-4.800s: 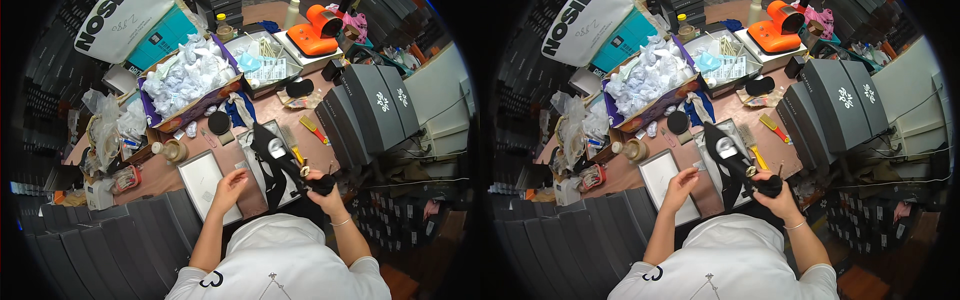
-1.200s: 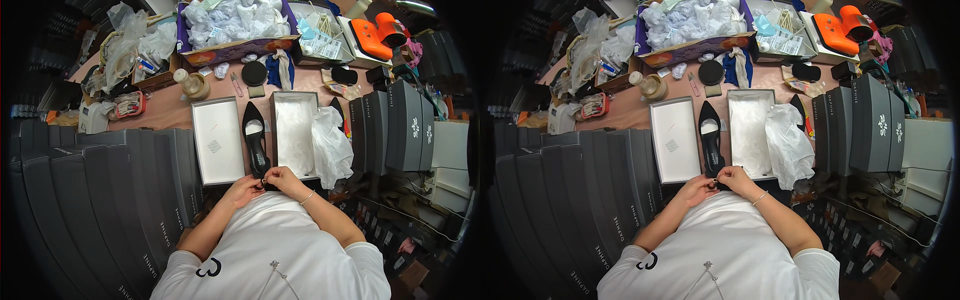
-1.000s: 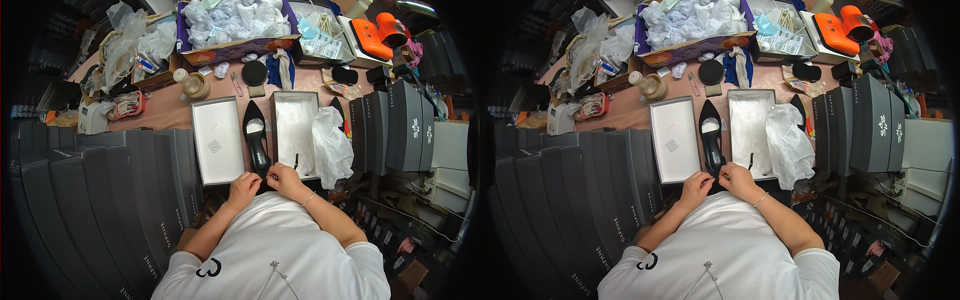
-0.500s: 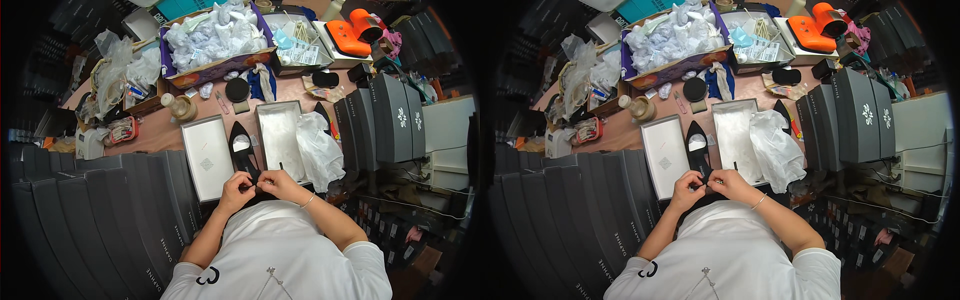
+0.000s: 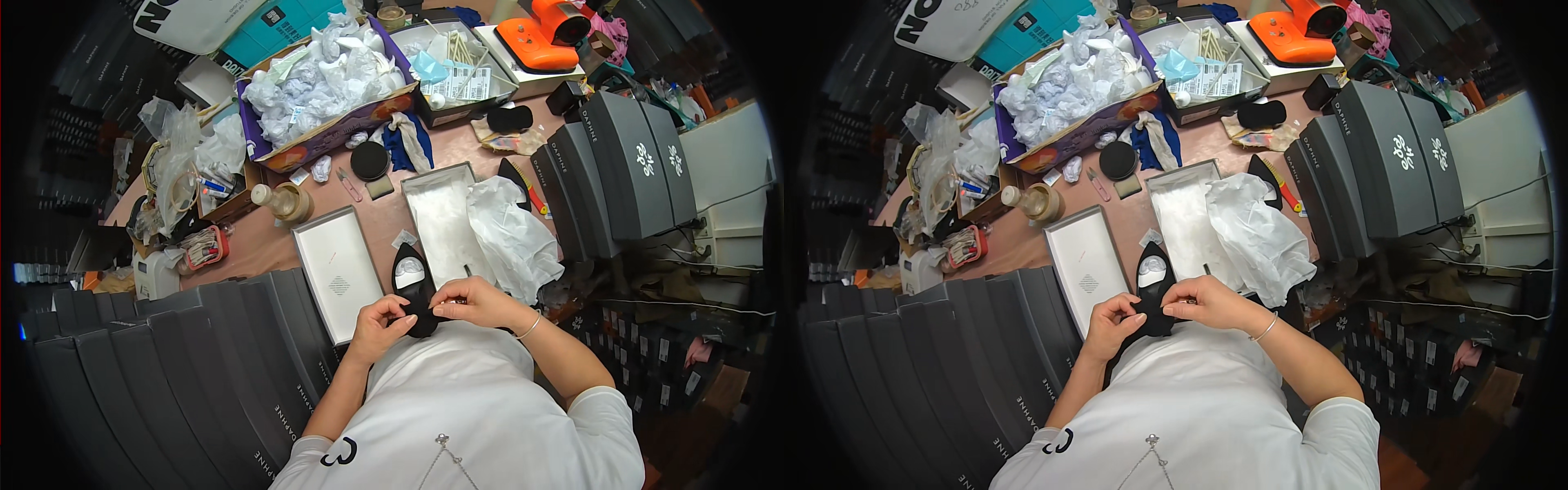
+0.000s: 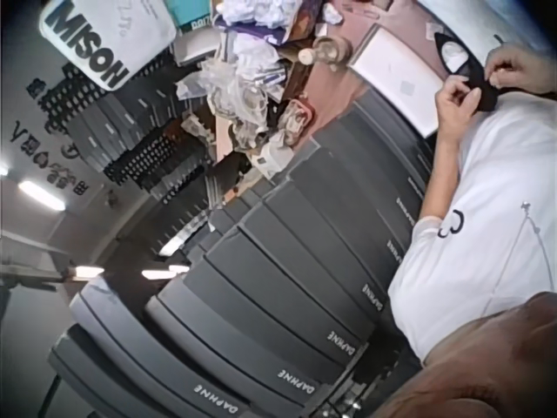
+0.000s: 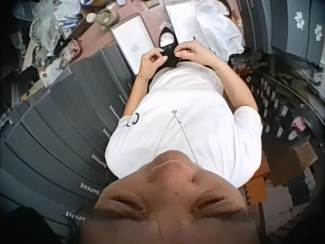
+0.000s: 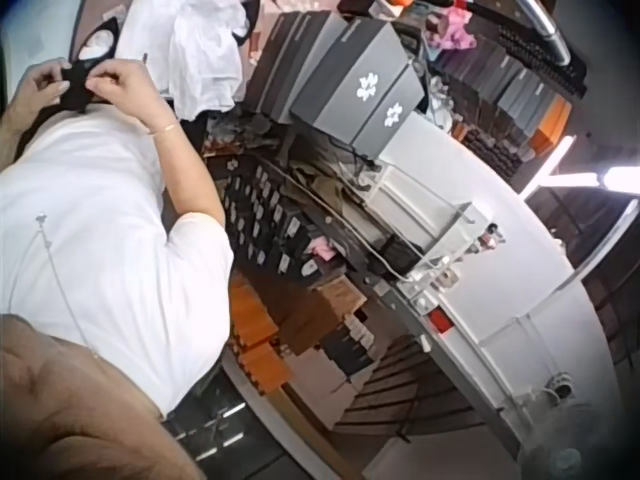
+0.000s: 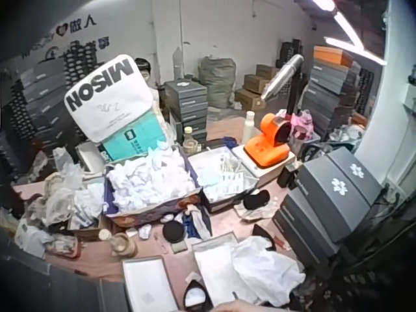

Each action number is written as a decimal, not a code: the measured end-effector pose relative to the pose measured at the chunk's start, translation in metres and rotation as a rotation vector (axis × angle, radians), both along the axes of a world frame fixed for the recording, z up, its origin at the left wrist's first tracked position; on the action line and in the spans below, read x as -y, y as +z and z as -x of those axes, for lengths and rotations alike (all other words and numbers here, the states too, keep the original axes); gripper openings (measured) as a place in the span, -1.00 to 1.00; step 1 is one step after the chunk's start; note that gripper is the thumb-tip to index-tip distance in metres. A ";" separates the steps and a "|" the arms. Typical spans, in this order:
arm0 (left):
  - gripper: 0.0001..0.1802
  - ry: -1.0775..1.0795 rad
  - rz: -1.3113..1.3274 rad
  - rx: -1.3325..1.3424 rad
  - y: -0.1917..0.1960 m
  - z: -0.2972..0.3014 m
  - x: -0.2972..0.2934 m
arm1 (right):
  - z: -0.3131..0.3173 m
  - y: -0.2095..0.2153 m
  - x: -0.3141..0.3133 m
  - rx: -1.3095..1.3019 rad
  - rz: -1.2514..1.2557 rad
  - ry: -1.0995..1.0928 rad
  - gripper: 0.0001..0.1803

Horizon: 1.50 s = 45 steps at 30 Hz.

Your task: Cleaning a shoe with a brush and packing it into a box with tissue paper.

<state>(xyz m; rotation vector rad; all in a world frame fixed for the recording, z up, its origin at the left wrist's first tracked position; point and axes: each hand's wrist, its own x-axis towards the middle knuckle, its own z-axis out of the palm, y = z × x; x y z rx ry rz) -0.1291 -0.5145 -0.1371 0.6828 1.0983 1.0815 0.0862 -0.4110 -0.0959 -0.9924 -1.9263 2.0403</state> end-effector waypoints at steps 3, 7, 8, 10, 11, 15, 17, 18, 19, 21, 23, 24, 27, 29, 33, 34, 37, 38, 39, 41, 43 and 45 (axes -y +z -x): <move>-0.91 -0.030 0.057 0.175 -0.004 0.011 0.000 | -0.004 -0.002 -0.015 0.123 -0.344 0.134 -0.84; -0.90 -0.071 0.099 0.169 -0.008 0.016 -0.001 | -0.005 -0.010 -0.030 0.150 -0.948 0.110 -0.84; -0.90 -0.069 0.031 0.117 -0.013 0.015 -0.001 | 0.003 -0.009 -0.030 0.153 -1.010 0.014 -0.83; -0.90 -0.066 -0.103 0.011 -0.024 0.011 -0.001 | 0.022 -0.010 -0.029 0.141 -0.928 -0.096 -0.81; -0.90 -0.070 -0.024 0.082 -0.025 0.011 -0.002 | 0.030 -0.011 -0.028 0.138 -0.886 -0.152 -0.79; -0.92 -0.038 0.149 0.311 -0.030 0.011 -0.010 | 0.031 -0.048 -0.015 -0.013 -0.333 0.020 -0.70; -0.91 0.022 0.133 0.317 -0.042 0.005 -0.005 | 0.021 -0.047 -0.012 0.045 -0.239 0.034 -0.65; -0.91 0.071 0.073 0.282 -0.047 0.001 -0.005 | 0.019 -0.045 -0.012 0.028 -0.218 -0.003 -0.63; -0.90 0.065 0.107 0.298 -0.046 0.001 -0.008 | 0.013 -0.043 -0.011 0.017 -0.197 -0.052 -0.61; -0.89 0.051 0.176 0.328 -0.043 0.003 -0.012 | 0.007 -0.039 -0.006 -0.021 0.091 -0.103 -0.58; -0.86 0.065 0.239 0.371 -0.050 0.005 -0.013 | 0.011 -0.019 0.008 -0.059 0.207 -0.194 -0.50; -0.85 0.071 0.270 0.393 -0.056 0.004 -0.013 | 0.014 -0.013 0.009 -0.025 0.064 -0.082 -0.36; -0.84 0.157 0.377 0.339 -0.071 0.002 -0.015 | 0.028 -0.027 0.028 0.170 -0.193 -0.087 -0.23; -0.82 0.226 0.302 0.145 -0.075 -0.002 -0.014 | 0.034 -0.016 0.030 0.229 -0.267 -0.057 -0.18; -0.69 0.541 0.307 0.044 -0.066 -0.020 -0.014 | 0.032 -0.021 0.033 0.236 -0.278 -0.089 -0.22; -0.64 0.638 0.397 0.102 -0.061 -0.022 -0.016 | 0.034 -0.020 0.033 0.207 -0.215 -0.106 -0.22; -0.45 0.525 0.535 0.439 -0.079 -0.016 -0.006 | 0.040 -0.016 0.036 0.113 -0.161 -0.107 -0.23; -0.44 0.430 0.531 0.600 -0.078 -0.016 -0.005 | 0.040 -0.014 0.040 0.077 -0.234 -0.076 -0.25; -0.42 0.330 0.523 0.758 -0.077 -0.017 -0.005 | 0.038 -0.013 0.044 0.040 -0.306 -0.045 -0.27; -0.46 0.375 0.526 0.873 -0.048 -0.023 -0.022 | 0.037 -0.026 0.050 -0.077 -0.484 -0.056 -0.27; -0.52 0.329 0.448 0.894 -0.046 -0.020 -0.033 | 0.041 -0.008 0.045 -0.058 -0.586 -0.111 -0.28; -0.65 0.453 0.534 0.846 -0.032 -0.025 -0.040 | 0.043 0.005 0.039 0.001 -0.574 -0.100 -0.27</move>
